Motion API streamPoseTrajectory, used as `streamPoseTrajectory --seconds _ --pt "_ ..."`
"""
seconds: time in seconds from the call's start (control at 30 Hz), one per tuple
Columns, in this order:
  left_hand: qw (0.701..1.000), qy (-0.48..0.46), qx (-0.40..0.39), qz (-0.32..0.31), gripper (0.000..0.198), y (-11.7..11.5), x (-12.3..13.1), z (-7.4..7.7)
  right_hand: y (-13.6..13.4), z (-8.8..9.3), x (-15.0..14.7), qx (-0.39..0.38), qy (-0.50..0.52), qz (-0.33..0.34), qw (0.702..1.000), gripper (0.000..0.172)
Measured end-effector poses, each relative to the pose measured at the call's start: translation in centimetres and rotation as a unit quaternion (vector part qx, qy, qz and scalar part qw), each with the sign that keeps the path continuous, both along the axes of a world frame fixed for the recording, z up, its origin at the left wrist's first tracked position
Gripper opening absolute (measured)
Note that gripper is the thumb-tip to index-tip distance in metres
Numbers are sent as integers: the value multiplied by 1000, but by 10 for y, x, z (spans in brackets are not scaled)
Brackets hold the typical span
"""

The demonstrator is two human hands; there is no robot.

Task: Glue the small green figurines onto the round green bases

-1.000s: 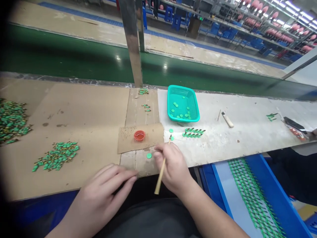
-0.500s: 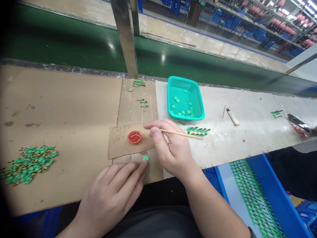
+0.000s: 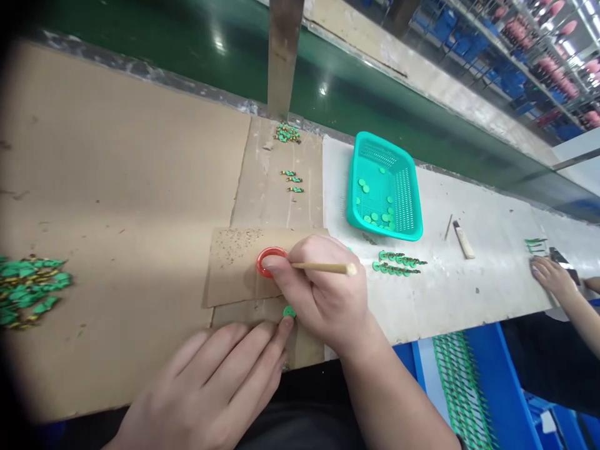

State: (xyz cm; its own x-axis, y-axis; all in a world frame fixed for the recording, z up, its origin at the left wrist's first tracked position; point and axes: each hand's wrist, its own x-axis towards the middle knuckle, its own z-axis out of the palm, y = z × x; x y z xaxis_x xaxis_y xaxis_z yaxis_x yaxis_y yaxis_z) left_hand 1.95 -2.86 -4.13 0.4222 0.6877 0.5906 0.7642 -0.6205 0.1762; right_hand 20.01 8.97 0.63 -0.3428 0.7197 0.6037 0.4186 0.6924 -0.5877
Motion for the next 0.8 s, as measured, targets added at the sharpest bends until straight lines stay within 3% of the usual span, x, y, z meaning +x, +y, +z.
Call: streamPoseTrajectory --seconds 0.3,0.8 --pt "1000 -16 -4 5 32 -2 3 0 1 -5 0 -17 -1 -12 1000 26" --pt "1000 -24 1 2 33 -2 3 -2 2 -4 -2 -11 -10 -14 1000 31"
